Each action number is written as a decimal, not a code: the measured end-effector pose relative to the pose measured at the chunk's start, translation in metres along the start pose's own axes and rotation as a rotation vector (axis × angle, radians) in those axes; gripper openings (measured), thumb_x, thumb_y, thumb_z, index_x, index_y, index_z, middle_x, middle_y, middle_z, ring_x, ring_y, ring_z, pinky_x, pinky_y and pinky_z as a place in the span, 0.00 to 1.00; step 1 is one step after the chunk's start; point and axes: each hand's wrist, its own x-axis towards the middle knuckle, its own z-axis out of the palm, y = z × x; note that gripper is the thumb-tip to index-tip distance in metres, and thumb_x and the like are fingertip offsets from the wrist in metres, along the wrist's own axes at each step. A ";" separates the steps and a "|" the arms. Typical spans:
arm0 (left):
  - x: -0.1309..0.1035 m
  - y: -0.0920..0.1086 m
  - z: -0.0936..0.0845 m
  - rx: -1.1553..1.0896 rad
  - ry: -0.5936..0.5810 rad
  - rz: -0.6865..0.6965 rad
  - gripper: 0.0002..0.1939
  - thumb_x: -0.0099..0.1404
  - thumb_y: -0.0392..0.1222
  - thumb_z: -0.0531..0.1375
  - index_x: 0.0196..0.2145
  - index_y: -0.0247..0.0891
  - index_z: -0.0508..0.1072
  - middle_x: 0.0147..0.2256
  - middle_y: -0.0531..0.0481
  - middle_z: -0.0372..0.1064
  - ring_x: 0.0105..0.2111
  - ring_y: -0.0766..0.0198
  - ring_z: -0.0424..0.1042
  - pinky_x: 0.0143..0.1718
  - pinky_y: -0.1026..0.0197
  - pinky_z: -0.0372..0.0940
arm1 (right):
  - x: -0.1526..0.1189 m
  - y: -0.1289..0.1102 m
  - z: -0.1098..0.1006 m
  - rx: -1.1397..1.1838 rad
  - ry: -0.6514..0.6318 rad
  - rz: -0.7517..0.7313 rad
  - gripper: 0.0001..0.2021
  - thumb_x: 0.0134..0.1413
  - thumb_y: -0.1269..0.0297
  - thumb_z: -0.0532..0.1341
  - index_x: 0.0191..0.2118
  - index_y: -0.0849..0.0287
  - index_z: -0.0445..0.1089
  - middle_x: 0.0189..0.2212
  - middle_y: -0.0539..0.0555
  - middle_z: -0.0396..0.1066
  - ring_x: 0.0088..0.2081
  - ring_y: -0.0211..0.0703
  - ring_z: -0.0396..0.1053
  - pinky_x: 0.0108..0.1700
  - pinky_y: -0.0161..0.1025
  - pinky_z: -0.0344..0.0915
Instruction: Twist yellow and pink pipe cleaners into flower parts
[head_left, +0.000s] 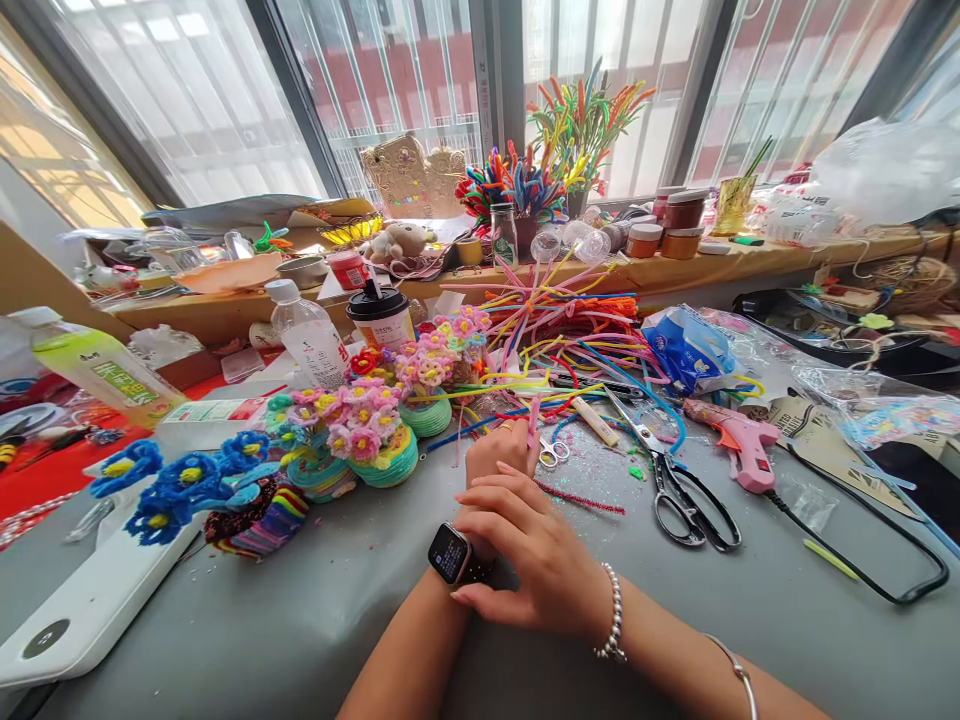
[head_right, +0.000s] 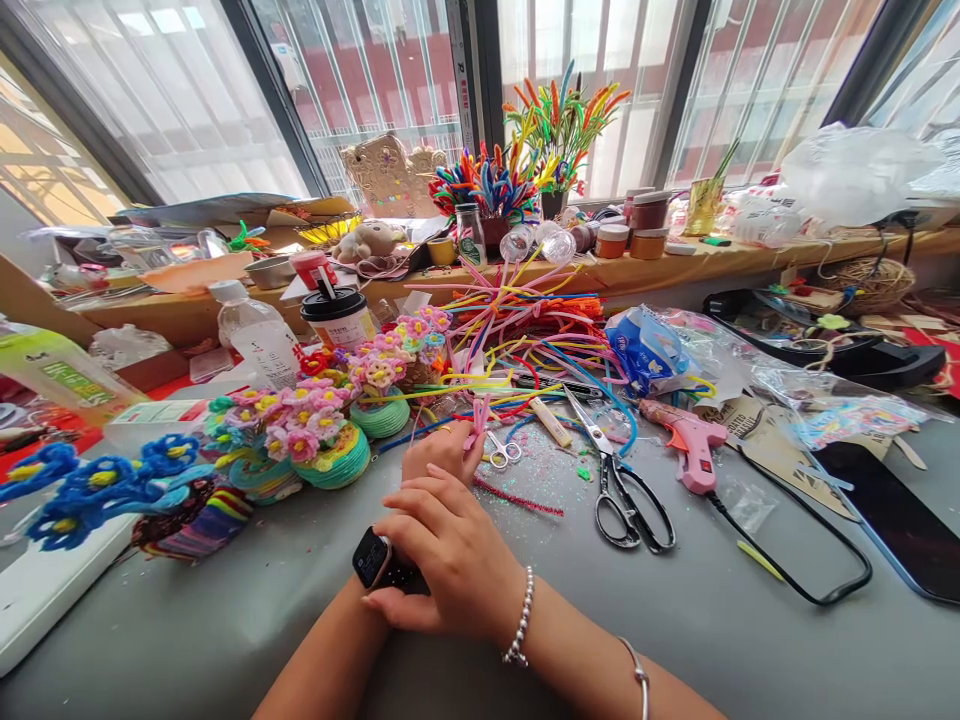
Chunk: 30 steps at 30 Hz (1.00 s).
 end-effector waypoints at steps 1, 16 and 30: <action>0.001 0.002 -0.003 0.075 -0.062 0.009 0.09 0.56 0.44 0.53 0.22 0.41 0.66 0.22 0.50 0.64 0.22 0.64 0.61 0.25 0.62 0.51 | 0.000 0.001 -0.003 0.006 0.022 -0.006 0.16 0.46 0.57 0.57 0.41 0.60 0.63 0.42 0.56 0.66 0.47 0.43 0.59 0.54 0.45 0.52; 0.009 0.014 -0.019 -1.014 -0.304 -0.439 0.08 0.49 0.40 0.61 0.28 0.33 0.71 0.26 0.52 0.68 0.26 0.70 0.67 0.30 0.68 0.62 | -0.004 0.061 -0.061 0.098 0.222 0.437 0.21 0.42 0.61 0.62 0.45 0.55 0.61 0.42 0.55 0.61 0.41 0.42 0.64 0.40 0.42 0.68; 0.011 0.013 -0.016 -1.206 -0.254 -0.623 0.06 0.48 0.36 0.62 0.26 0.33 0.70 0.26 0.52 0.71 0.27 0.72 0.70 0.32 0.70 0.63 | -0.005 0.062 -0.065 0.190 0.227 0.501 0.06 0.47 0.65 0.57 0.33 0.58 0.68 0.29 0.52 0.71 0.31 0.39 0.69 0.34 0.39 0.69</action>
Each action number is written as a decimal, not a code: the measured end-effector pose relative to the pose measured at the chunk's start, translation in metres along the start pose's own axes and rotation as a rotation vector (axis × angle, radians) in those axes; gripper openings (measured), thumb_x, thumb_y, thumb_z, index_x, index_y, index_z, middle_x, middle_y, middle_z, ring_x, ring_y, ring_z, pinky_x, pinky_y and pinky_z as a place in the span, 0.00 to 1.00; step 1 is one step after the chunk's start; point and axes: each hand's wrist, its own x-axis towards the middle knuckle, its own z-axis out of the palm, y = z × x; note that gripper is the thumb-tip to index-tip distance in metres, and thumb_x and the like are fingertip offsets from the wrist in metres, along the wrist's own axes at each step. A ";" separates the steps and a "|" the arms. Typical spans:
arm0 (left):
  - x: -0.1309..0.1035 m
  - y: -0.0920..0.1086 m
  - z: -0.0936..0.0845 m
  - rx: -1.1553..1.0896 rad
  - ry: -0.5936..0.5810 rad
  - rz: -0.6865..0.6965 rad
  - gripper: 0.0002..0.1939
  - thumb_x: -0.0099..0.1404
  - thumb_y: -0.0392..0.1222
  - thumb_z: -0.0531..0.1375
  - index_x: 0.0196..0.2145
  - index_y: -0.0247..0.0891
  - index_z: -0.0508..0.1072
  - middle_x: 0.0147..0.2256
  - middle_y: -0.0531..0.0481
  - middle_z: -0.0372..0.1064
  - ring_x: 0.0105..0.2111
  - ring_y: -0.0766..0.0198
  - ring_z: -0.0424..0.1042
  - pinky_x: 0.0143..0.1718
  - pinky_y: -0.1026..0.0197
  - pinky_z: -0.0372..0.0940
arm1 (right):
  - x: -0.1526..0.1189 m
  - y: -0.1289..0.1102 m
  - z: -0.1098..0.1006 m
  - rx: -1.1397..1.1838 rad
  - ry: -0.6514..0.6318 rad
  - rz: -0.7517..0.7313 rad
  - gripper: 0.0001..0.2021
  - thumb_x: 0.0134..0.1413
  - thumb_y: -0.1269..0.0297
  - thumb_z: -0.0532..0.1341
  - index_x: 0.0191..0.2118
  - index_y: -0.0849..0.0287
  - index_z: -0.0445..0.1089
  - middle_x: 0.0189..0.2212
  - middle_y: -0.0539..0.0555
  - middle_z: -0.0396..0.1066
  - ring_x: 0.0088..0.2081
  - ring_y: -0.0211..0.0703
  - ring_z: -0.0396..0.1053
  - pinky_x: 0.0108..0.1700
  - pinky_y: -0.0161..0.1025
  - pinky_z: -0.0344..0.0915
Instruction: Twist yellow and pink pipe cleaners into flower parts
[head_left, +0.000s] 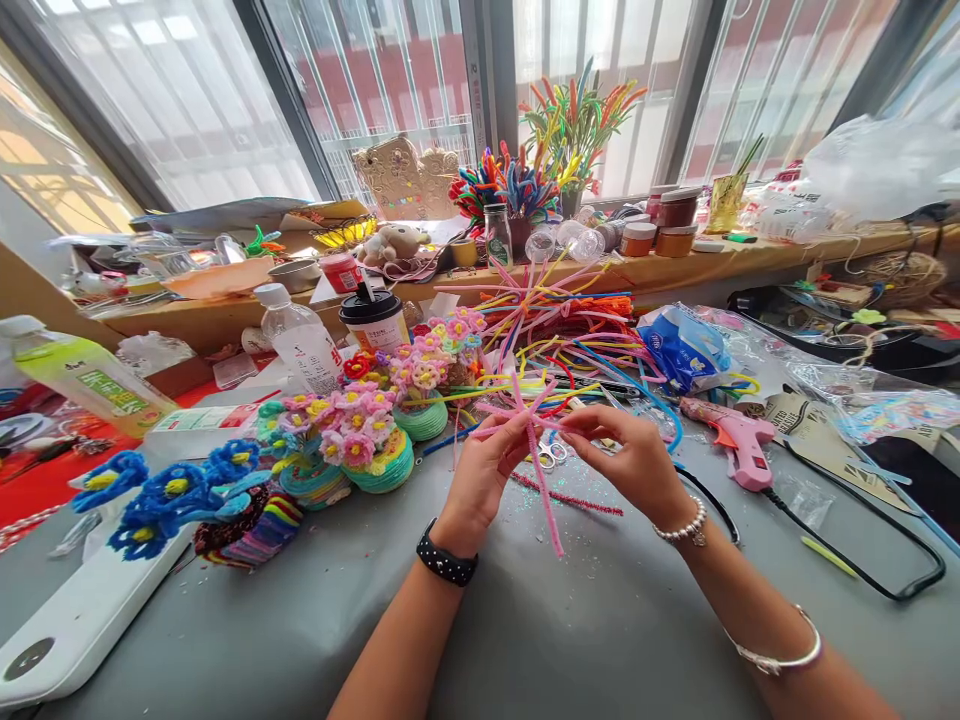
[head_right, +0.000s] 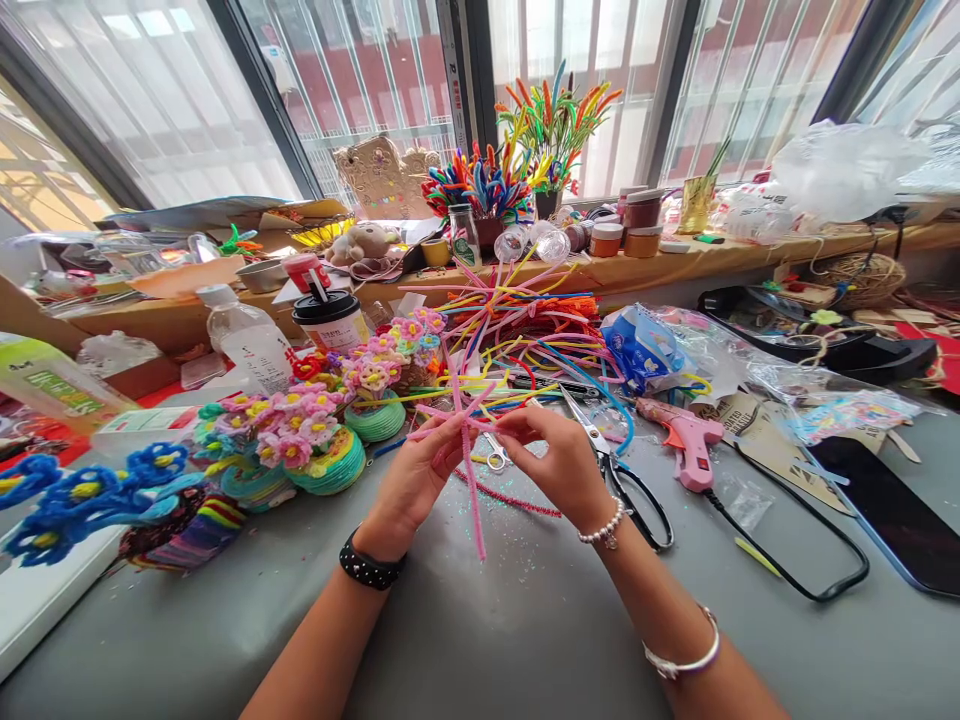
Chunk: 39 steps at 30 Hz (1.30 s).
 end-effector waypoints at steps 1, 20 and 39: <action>0.000 0.000 0.000 -0.012 -0.002 -0.011 0.06 0.48 0.36 0.62 0.26 0.33 0.71 0.26 0.52 0.71 0.27 0.72 0.70 0.31 0.71 0.64 | 0.000 0.000 0.000 0.035 -0.002 -0.001 0.06 0.47 0.66 0.58 0.33 0.59 0.68 0.30 0.52 0.71 0.31 0.39 0.69 0.35 0.39 0.69; -0.001 -0.007 0.001 -0.043 -0.096 -0.091 0.04 0.50 0.35 0.61 0.27 0.32 0.73 0.26 0.52 0.71 0.26 0.73 0.69 0.29 0.73 0.63 | 0.002 0.012 0.002 0.544 -0.104 0.138 0.05 0.46 0.67 0.60 0.32 0.54 0.72 0.30 0.50 0.72 0.34 0.38 0.68 0.39 0.38 0.65; 0.000 -0.009 0.001 0.028 -0.062 -0.010 0.10 0.49 0.39 0.62 0.30 0.31 0.73 0.30 0.47 0.72 0.30 0.68 0.70 0.36 0.66 0.63 | -0.002 0.013 0.017 0.281 0.173 0.060 0.06 0.47 0.67 0.59 0.33 0.56 0.70 0.32 0.51 0.71 0.34 0.39 0.68 0.39 0.38 0.66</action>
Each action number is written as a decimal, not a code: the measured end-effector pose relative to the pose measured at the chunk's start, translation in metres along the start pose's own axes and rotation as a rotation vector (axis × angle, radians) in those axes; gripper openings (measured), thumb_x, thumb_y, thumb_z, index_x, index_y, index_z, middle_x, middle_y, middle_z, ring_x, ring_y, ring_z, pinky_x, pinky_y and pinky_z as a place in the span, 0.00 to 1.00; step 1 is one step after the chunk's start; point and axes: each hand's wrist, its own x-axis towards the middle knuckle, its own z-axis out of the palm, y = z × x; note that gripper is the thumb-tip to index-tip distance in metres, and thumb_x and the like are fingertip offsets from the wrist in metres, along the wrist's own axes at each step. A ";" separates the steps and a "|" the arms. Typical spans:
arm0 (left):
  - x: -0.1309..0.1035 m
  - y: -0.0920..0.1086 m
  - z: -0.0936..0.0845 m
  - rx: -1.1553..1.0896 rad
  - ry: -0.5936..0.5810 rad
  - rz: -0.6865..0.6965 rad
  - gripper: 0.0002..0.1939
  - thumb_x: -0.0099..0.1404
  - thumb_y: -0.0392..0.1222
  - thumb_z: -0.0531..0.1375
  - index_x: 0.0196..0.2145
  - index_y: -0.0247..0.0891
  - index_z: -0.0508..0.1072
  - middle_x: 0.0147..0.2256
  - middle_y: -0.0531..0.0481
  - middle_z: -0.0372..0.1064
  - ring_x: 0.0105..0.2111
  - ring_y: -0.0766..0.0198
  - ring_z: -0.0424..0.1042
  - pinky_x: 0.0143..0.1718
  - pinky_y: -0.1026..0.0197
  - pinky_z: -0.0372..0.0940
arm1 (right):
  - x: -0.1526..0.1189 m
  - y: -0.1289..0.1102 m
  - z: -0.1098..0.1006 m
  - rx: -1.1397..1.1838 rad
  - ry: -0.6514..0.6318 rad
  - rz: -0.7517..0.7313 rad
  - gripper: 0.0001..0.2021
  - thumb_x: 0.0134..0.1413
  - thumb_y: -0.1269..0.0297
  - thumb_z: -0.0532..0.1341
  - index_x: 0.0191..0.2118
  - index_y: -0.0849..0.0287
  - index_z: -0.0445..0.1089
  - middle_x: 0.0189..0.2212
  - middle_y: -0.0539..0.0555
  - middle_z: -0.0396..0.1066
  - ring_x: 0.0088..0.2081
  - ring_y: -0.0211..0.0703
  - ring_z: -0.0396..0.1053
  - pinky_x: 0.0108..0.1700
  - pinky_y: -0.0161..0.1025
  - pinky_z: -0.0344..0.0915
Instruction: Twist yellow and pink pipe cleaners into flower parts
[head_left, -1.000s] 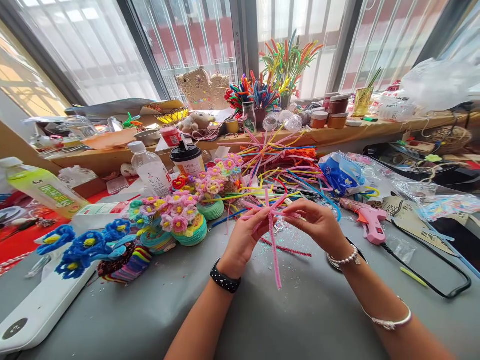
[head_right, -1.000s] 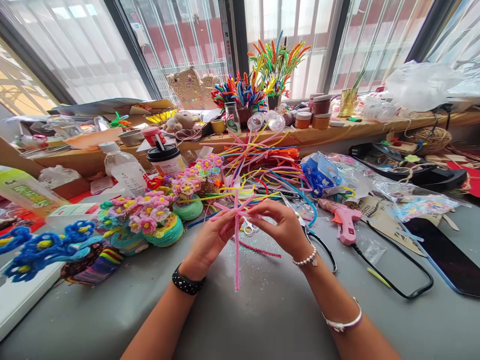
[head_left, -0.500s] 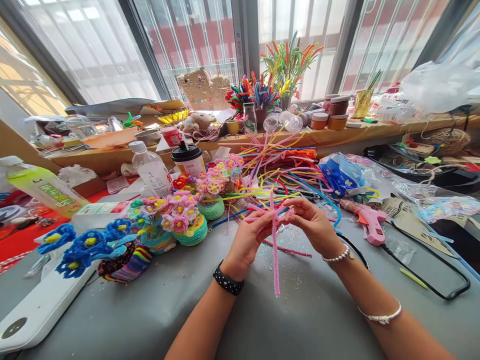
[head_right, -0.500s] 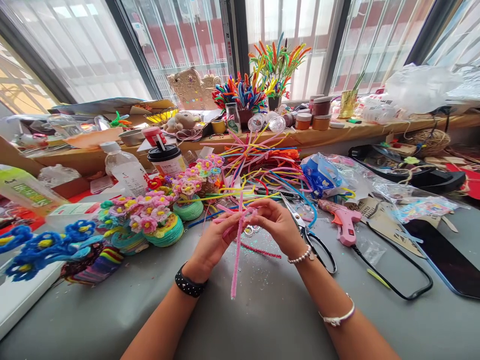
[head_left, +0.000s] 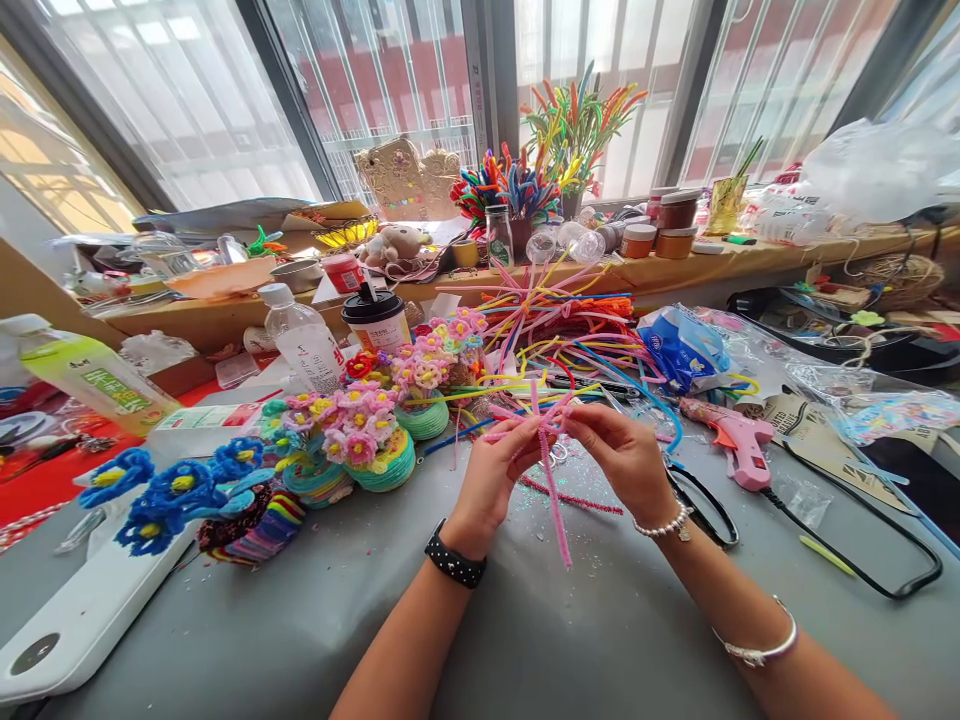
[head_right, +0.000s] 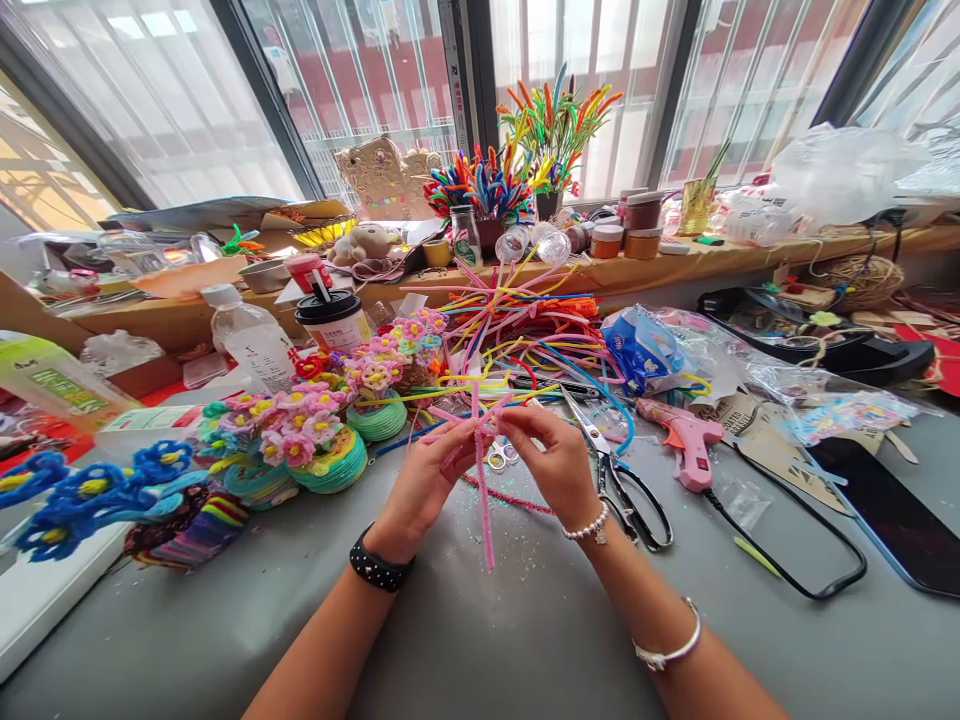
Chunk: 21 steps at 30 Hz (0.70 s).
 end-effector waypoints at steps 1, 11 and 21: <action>0.000 0.000 0.000 0.001 0.000 -0.004 0.09 0.49 0.39 0.62 0.30 0.31 0.73 0.30 0.47 0.73 0.30 0.68 0.70 0.35 0.66 0.63 | 0.000 -0.001 0.000 -0.053 0.004 -0.033 0.06 0.48 0.67 0.58 0.34 0.56 0.70 0.33 0.51 0.71 0.35 0.39 0.68 0.39 0.38 0.66; -0.004 -0.002 0.003 -0.023 -0.042 0.012 0.07 0.52 0.37 0.59 0.29 0.31 0.73 0.30 0.48 0.73 0.32 0.66 0.71 0.36 0.65 0.64 | -0.004 -0.001 0.001 -0.445 -0.031 -0.391 0.12 0.52 0.72 0.53 0.42 0.56 0.67 0.32 0.54 0.69 0.35 0.39 0.67 0.37 0.38 0.65; -0.003 -0.003 0.003 -0.016 -0.014 -0.006 0.06 0.51 0.38 0.60 0.28 0.33 0.72 0.28 0.50 0.72 0.31 0.66 0.71 0.36 0.65 0.64 | -0.007 -0.003 0.004 -0.506 0.081 -0.398 0.09 0.50 0.72 0.55 0.37 0.56 0.68 0.32 0.52 0.72 0.34 0.39 0.69 0.38 0.37 0.66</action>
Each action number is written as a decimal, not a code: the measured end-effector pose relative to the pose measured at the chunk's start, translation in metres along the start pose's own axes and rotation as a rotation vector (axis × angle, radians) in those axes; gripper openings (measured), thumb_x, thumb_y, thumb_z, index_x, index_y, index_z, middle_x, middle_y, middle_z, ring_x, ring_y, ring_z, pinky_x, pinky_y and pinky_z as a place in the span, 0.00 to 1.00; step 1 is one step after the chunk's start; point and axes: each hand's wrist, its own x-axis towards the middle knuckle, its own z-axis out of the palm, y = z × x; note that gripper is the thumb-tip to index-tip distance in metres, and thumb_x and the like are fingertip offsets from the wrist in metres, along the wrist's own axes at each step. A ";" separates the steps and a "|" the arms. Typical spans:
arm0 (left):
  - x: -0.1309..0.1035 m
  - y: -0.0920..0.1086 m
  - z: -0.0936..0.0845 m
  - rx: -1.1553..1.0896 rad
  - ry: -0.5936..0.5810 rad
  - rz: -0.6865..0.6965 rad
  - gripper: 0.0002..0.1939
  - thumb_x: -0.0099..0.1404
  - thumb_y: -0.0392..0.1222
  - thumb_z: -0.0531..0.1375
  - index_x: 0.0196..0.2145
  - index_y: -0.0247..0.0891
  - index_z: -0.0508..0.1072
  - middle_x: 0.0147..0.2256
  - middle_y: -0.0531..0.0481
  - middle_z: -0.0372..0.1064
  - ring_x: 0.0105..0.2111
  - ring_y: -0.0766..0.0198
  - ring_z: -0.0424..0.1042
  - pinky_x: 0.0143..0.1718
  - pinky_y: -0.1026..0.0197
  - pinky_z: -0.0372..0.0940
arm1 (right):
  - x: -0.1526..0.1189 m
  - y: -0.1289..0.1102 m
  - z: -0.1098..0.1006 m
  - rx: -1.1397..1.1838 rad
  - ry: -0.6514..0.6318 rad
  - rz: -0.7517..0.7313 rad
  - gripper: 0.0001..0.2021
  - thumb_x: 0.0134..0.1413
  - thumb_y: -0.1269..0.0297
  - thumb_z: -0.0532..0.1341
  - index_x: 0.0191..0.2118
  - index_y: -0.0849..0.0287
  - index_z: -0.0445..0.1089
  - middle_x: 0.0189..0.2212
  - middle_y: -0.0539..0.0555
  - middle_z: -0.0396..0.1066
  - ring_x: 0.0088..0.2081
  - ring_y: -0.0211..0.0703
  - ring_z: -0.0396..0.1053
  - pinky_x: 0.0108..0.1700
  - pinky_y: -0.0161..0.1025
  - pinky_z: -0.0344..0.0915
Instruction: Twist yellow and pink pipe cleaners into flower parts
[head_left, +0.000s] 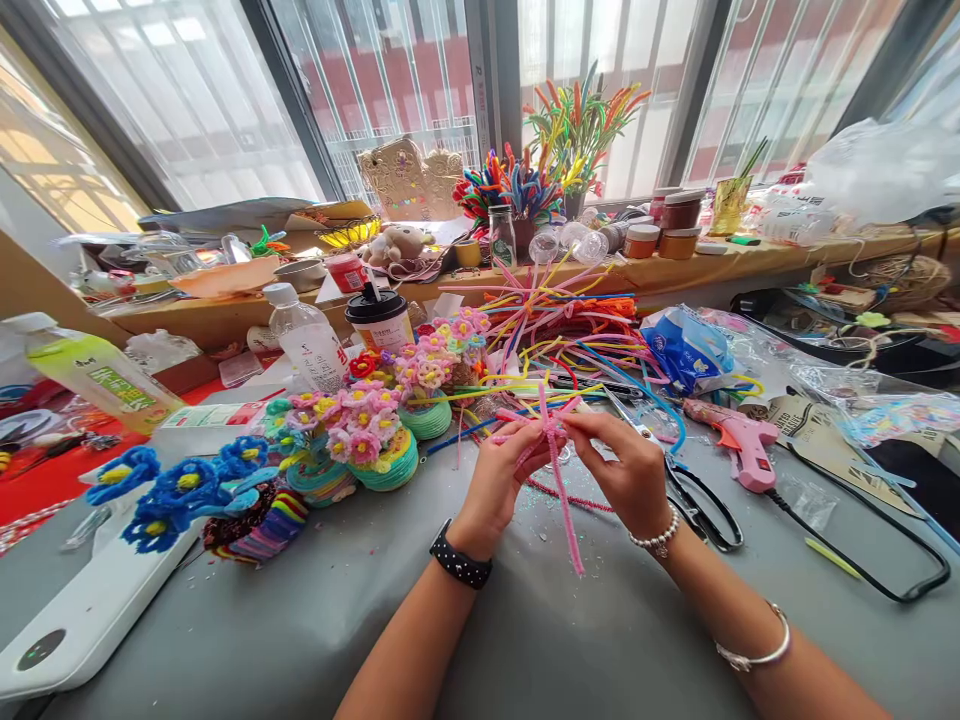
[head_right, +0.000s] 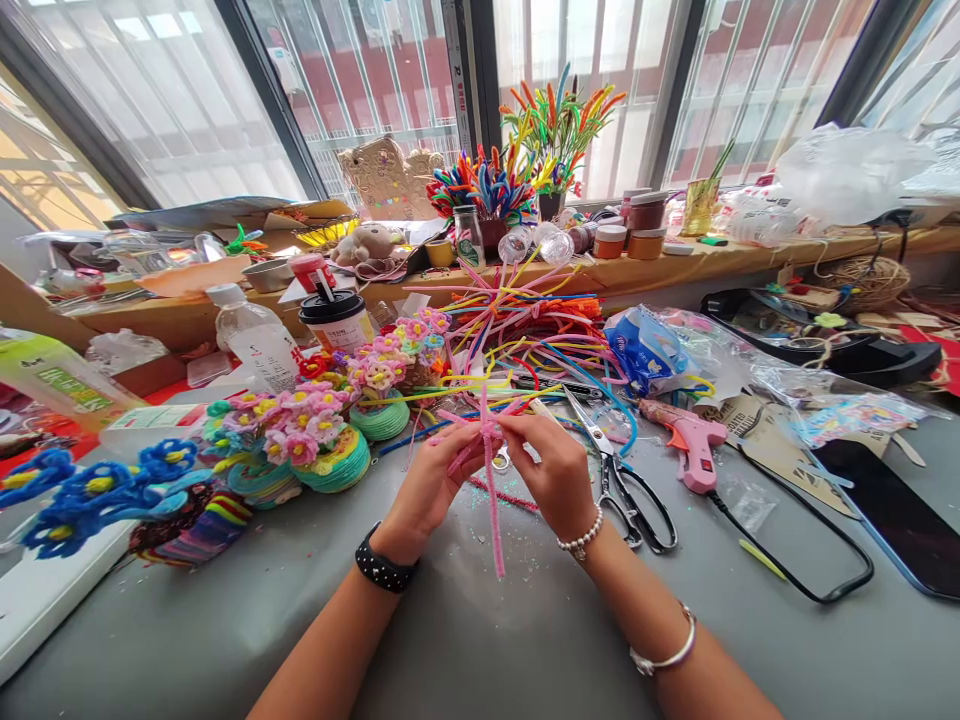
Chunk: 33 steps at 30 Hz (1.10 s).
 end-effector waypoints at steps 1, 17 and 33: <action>0.000 0.000 0.000 0.002 0.002 0.000 0.07 0.51 0.39 0.61 0.28 0.33 0.72 0.28 0.50 0.72 0.31 0.66 0.71 0.36 0.64 0.64 | 0.000 0.000 0.000 -0.002 -0.018 -0.014 0.09 0.51 0.72 0.54 0.38 0.56 0.68 0.33 0.52 0.72 0.35 0.39 0.69 0.39 0.37 0.65; 0.000 0.002 0.001 0.094 0.025 0.018 0.11 0.50 0.42 0.61 0.29 0.31 0.72 0.31 0.45 0.72 0.31 0.64 0.70 0.36 0.63 0.63 | -0.001 0.006 0.000 -0.034 -0.125 -0.063 0.11 0.52 0.71 0.52 0.40 0.53 0.65 0.32 0.53 0.69 0.35 0.41 0.66 0.38 0.40 0.64; -0.001 0.002 0.002 0.188 0.056 0.079 0.10 0.49 0.41 0.62 0.26 0.30 0.72 0.27 0.47 0.71 0.28 0.66 0.69 0.36 0.61 0.65 | -0.001 0.009 0.000 -0.122 -0.163 -0.164 0.13 0.52 0.73 0.51 0.42 0.55 0.66 0.31 0.55 0.68 0.34 0.42 0.65 0.36 0.41 0.65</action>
